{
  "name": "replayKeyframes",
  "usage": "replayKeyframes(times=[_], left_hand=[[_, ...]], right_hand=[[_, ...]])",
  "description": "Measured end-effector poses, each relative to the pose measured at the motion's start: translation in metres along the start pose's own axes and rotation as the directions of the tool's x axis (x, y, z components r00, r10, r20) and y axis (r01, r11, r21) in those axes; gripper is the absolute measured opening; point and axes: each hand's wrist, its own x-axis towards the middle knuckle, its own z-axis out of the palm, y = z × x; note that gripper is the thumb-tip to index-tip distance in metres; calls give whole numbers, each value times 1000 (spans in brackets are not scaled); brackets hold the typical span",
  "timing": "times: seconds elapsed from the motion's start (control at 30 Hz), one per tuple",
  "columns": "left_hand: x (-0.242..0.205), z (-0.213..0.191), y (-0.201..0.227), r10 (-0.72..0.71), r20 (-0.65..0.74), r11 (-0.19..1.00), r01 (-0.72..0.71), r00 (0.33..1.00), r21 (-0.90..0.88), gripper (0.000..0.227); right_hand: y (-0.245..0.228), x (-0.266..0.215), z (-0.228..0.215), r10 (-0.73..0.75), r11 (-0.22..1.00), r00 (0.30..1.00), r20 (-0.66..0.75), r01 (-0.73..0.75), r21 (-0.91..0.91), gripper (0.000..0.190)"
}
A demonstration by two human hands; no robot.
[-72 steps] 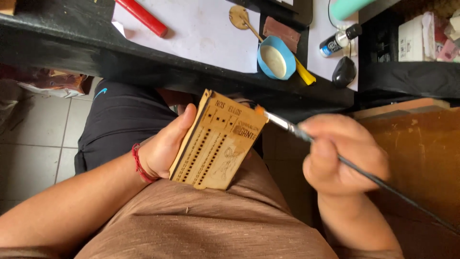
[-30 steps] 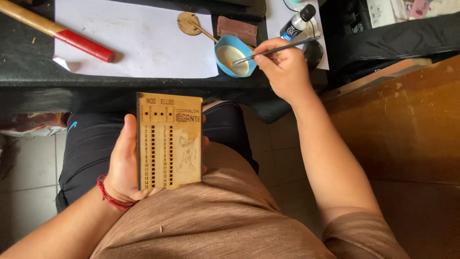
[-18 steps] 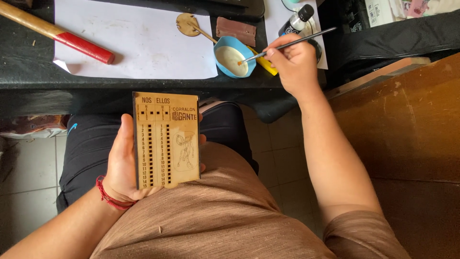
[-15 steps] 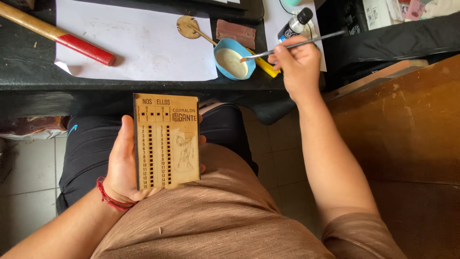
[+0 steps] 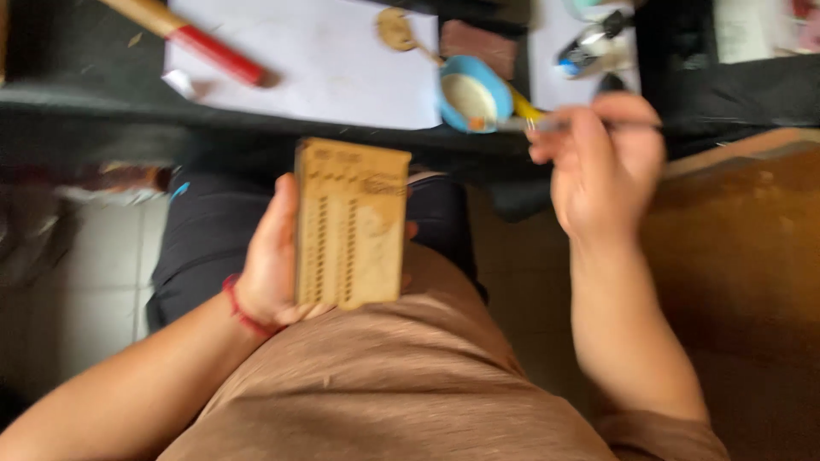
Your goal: The person paints a small, rectangular wooden object with a light-colored liquid using a paintbrush. They repeatedly dip the brush into a small blue bowl on the table to reload the liquid and apply it to various sides and edges of the wooden piece.
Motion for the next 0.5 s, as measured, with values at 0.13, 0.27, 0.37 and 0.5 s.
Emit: replayKeyframes(times=[0.13,0.27,0.37,0.5], left_hand=[[5,1,-1,-5,36,997,2,999,72,93],[2,-7,-2,5,0,993,-5,1000,115,93],[1,-10,-1,-16,8,994,15,1000,107,93],[0,-9,-3,-5,4,994,4,1000,106,91]], right_hand=[[-60,-51,42,-323,834,846,425,467,-295,22],[-71,-64,56,-327,765,763,557,560,-318,17],[-64,-65,58,-318,776,756,572,554,-301,13],[-63,-68,63,-303,803,784,541,516,-298,18]])
